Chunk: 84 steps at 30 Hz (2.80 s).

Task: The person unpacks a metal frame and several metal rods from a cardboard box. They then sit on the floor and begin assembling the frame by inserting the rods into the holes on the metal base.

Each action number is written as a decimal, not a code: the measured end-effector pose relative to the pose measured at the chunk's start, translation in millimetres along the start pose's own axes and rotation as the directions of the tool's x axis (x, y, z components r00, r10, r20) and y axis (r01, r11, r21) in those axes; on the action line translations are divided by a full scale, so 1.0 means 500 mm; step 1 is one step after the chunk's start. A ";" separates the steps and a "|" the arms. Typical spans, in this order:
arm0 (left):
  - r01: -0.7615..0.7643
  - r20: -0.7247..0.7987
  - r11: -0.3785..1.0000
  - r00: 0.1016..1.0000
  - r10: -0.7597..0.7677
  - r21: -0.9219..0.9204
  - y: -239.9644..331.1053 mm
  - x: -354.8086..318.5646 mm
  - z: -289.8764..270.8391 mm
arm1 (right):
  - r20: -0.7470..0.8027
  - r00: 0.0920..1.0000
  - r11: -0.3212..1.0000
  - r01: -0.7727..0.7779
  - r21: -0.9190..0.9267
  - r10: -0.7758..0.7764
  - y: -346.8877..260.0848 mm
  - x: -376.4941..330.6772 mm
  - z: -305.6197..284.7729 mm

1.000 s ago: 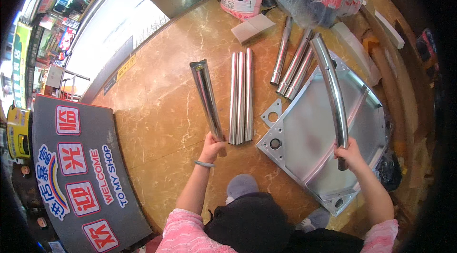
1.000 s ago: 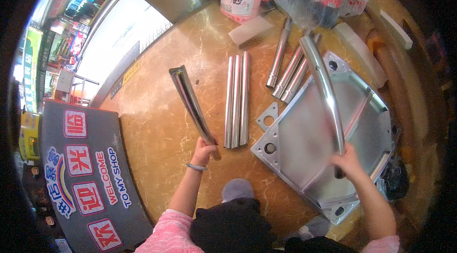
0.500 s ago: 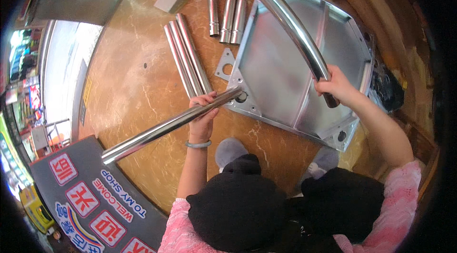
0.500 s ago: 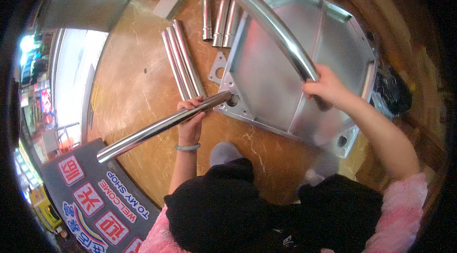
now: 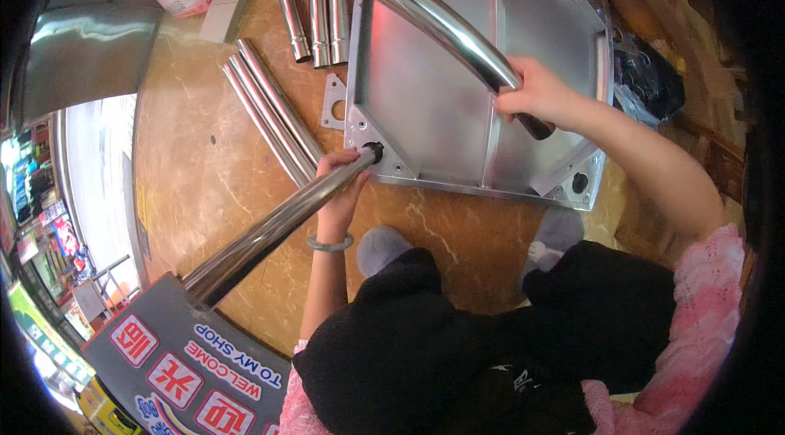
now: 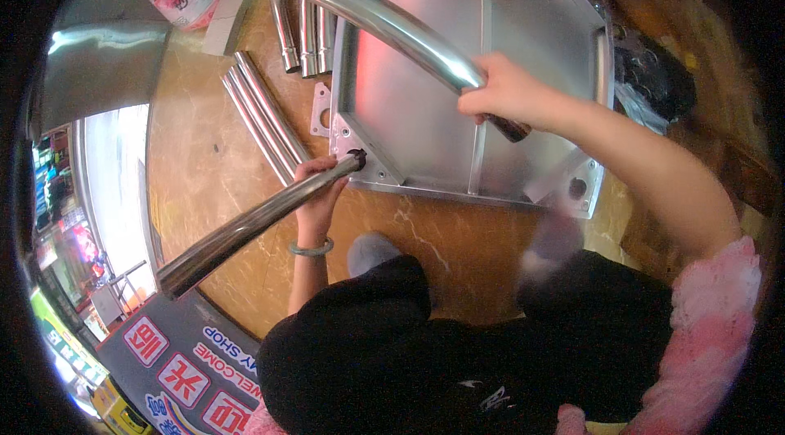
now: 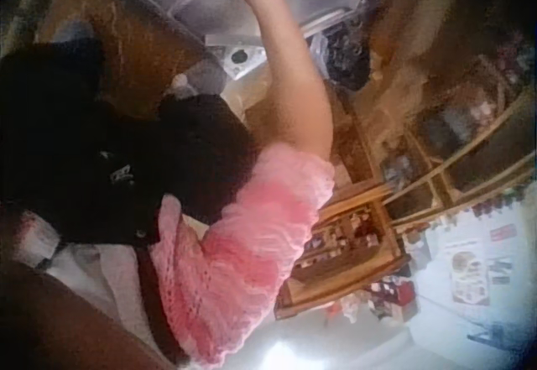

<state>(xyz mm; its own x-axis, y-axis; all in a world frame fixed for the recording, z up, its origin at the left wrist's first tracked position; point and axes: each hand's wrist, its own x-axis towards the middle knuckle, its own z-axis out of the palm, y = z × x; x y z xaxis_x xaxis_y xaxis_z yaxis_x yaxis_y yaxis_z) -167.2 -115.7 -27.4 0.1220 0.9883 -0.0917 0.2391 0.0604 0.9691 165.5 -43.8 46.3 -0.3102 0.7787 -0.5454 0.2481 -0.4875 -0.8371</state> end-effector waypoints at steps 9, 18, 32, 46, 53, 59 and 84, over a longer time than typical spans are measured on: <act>0.078 0.040 0.992 0.996 -0.074 -0.101 0.003 0.027 0.017 | 0.021 0.998 0.998 0.058 0.014 -0.059 0.011 -0.004 -0.003; -0.164 -0.472 0.979 0.877 0.088 -0.123 0.049 0.012 -0.151 | 0.141 0.987 0.997 -0.076 0.006 0.074 0.036 0.021 0.036; 0.606 -0.671 0.686 0.705 -0.228 0.404 -0.279 0.060 -0.300 | 0.267 0.953 0.981 -0.174 0.091 0.144 0.077 0.054 0.075; 0.569 -0.640 0.689 0.743 -0.197 0.449 -0.283 0.081 -0.300 | 0.378 0.920 0.972 -0.174 0.160 0.103 0.103 0.074 0.078; 0.629 -0.654 0.639 0.714 -0.249 0.443 -0.253 0.088 -0.293 | 0.333 0.942 0.987 -0.086 0.134 0.037 0.109 0.076 0.066; 0.271 -0.653 0.837 0.746 0.129 0.476 -0.141 0.099 -0.258 | 0.432 0.900 0.970 -0.160 0.183 0.067 0.081 0.068 0.062; 0.690 -0.725 0.581 0.648 -0.232 0.431 -0.268 0.065 -0.339 | 0.583 0.811 0.854 -0.331 0.402 0.040 0.045 0.058 0.092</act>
<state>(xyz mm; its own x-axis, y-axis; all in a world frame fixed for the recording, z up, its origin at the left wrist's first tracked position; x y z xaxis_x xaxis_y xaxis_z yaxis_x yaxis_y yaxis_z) -358.4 -67.8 -121.7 -0.6750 0.7283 -0.1186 0.6385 0.6570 0.4008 120.0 -50.2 9.6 -0.7770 0.3817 -0.5006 -0.0543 -0.8329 -0.5507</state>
